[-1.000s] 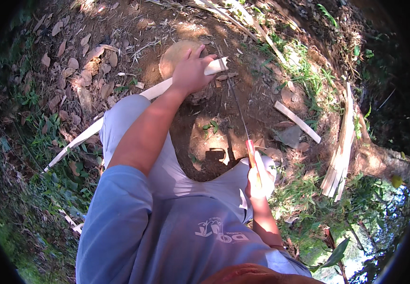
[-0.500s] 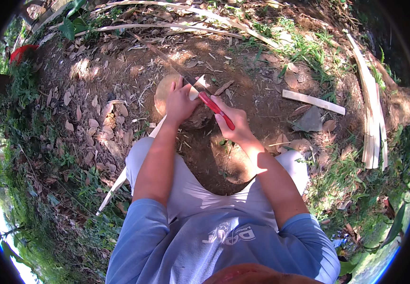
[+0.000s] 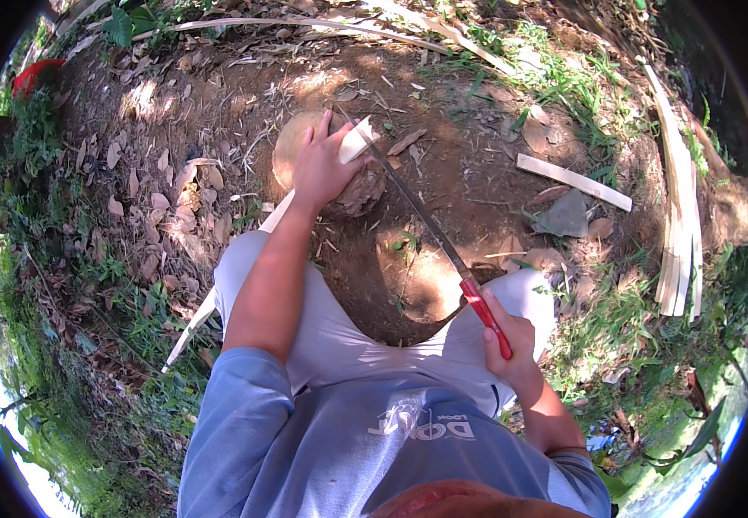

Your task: The person sits on the ground in a wooded area and uses a red-handled saw to cut a small piece of light-colored wood. They hold the wood with their left hand and saw it with their right hand, producing wood shavings and small cut pieces.

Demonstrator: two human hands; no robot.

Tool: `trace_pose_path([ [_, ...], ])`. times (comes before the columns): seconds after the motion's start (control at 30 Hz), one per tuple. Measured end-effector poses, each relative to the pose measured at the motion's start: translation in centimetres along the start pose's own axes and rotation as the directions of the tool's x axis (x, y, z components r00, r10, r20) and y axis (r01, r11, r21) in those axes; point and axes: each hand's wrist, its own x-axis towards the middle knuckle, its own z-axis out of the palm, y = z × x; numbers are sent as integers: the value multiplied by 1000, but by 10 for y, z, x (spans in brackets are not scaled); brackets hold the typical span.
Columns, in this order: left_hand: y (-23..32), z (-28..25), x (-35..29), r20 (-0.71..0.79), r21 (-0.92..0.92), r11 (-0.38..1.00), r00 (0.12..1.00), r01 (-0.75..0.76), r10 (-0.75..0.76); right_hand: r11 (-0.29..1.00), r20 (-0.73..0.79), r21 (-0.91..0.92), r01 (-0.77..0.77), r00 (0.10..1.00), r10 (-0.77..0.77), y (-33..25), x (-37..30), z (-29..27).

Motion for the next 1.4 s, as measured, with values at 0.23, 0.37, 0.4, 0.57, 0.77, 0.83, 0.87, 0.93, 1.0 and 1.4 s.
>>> trace_pose_path([
  [0.23,11,-6,-1,-15,50,997,998,58,-58,995,-30,30,-97,995,98,-66,85,31],
  [0.37,2,4,3,-19,9,999,999,35,-35,990,-226,133,35,974,-4,-52,196,95],
  [0.4,8,2,5,-15,-2,1000,1000,19,-19,987,-235,162,-5,971,44,-56,224,97],
  [0.57,-14,6,1,-24,-22,999,999,-24,24,977,-247,212,15,968,39,-58,247,117],
  [0.77,10,-5,0,-92,-35,999,996,-1,-2,988,-267,155,9,963,34,-29,138,84],
  [0.83,2,-1,-2,-153,-13,996,985,-86,83,985,-91,-60,-163,983,157,-22,74,61],
  [0.87,-1,3,-3,-178,0,991,975,-133,131,977,-41,-96,-189,982,186,-28,49,50],
  [0.93,-2,3,-9,-228,-114,989,971,-95,68,977,-15,-44,-207,978,206,-55,14,25],
  [1.0,6,4,-13,-272,-157,985,962,-68,23,991,-75,-100,-89,994,82,-67,-8,14],
  [1.4,28,-53,-35,-39,175,959,975,223,-220,995,-247,16,-102,964,102,-93,5,15],
])
